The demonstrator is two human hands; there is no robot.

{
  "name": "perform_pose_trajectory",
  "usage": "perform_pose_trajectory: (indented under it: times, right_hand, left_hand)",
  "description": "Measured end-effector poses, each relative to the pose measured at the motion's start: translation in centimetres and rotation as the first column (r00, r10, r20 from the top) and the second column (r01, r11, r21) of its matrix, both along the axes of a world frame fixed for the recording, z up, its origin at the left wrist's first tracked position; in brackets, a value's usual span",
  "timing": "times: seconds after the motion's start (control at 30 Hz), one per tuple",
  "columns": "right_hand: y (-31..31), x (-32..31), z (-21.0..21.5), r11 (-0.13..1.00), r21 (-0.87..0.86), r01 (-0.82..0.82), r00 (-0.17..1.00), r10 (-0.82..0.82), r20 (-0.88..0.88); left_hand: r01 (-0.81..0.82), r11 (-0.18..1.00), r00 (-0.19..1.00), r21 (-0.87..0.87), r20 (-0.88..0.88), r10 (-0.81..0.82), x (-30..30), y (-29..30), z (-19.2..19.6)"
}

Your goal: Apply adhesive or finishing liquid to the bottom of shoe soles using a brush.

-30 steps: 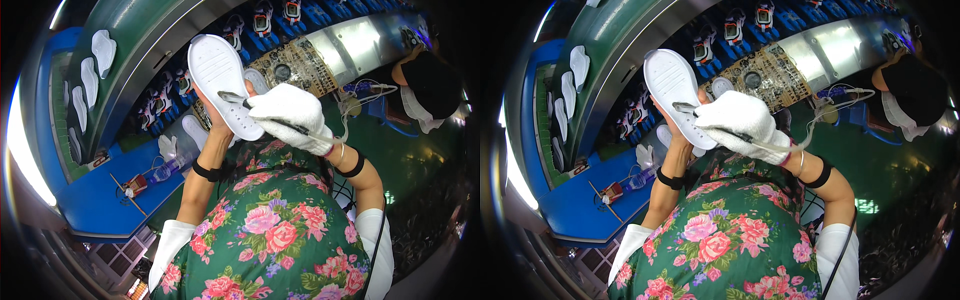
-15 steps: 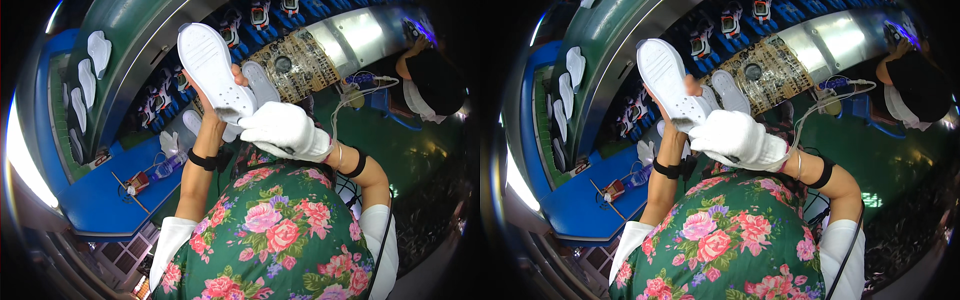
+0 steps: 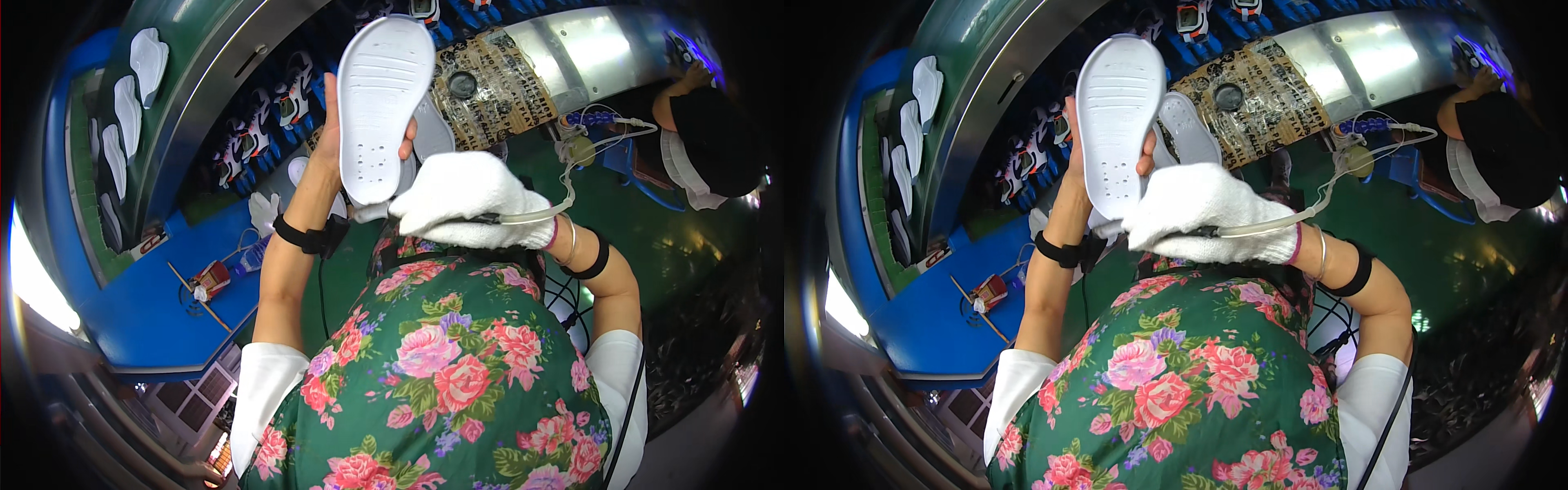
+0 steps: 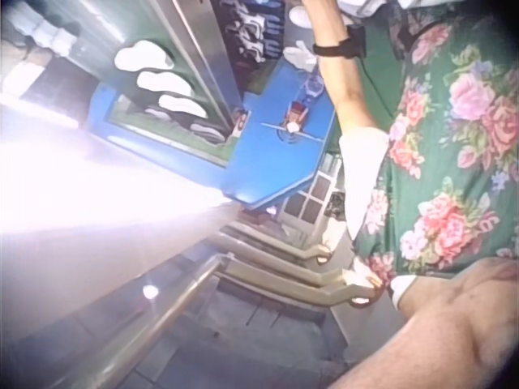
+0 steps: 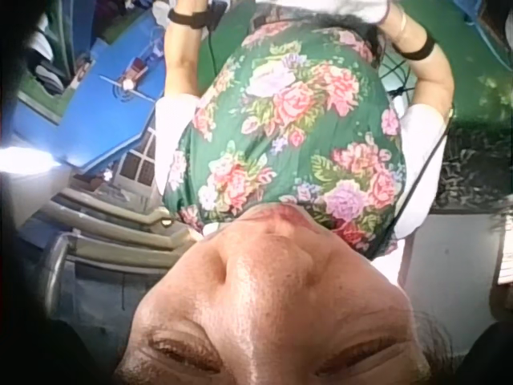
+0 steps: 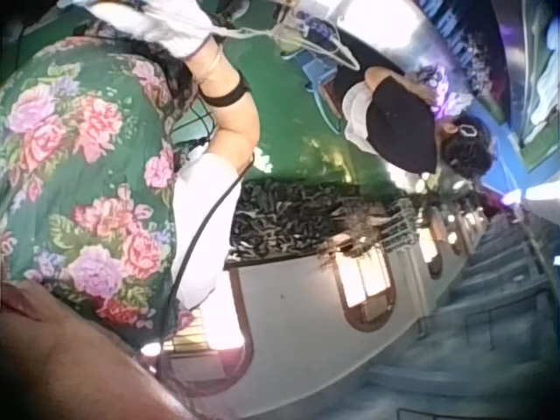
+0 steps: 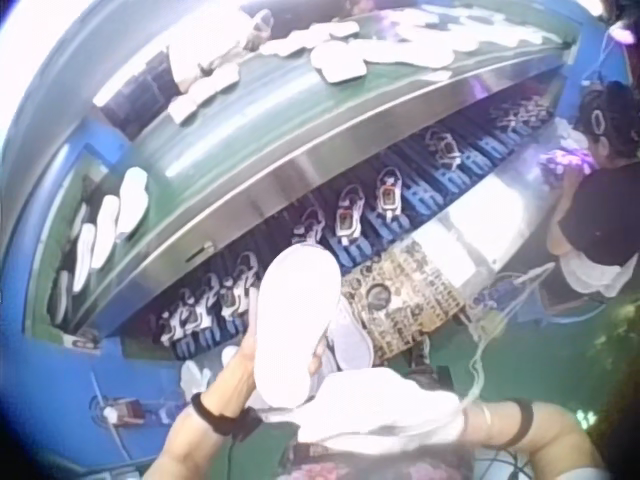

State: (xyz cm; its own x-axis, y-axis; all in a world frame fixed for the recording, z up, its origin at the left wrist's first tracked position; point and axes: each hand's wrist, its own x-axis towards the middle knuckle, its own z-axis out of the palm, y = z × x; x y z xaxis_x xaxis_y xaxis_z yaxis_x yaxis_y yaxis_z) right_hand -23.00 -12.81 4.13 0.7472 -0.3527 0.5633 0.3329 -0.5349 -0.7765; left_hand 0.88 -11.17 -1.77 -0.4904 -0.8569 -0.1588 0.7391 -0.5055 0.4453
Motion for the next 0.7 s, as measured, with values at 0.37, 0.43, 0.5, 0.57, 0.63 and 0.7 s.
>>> perform_pose_trajectory:
  times: [0.37, 0.43, 0.5, 0.57, 0.63, 0.7]
  right_hand:
    - [-1.4, -1.3, 1.3, 0.772, 0.584, 0.25, 0.967, -0.168, -0.192]
    - [-2.1, -1.1, 2.1, 0.762, 0.521, 0.383, 0.924, -0.321, -0.21]
    - [-3.2, -1.2, 2.2, 0.833, 0.27, 0.484, 0.873, -0.437, -0.217]
    - [-3.9, -1.2, 1.9, 0.851, 0.237, 0.468, 0.88, -0.425, -0.213]
    - [-4.0, -1.4, 1.6, 0.877, 0.159, 0.454, 0.881, -0.415, -0.226]
    - [-3.8, -1.8, 1.7, 0.904, 0.135, 0.405, 0.899, -0.368, -0.238]
  left_hand:
    - [-0.025, 0.993, 0.996, 0.118, -0.085, 0.035, -0.9, 0.6, -0.6]
    - [-0.311, 0.905, 0.946, 0.291, 0.188, 0.265, -2.1, 2.4, -2.6]
    - [-0.201, 0.898, 0.962, 0.39, -0.092, 0.256, -3.5, 3.1, -1.9]
    - [-0.355, 0.894, 0.934, 0.274, 0.14, 0.328, -5.1, 2.9, 0.2]
    - [-0.36, 0.888, 0.911, 0.287, 0.312, 0.269, -5.1, 3.6, -0.1]
    - [-0.069, 0.968, 0.917, 0.241, 0.398, -0.034, -3.1, 4.4, -0.8]
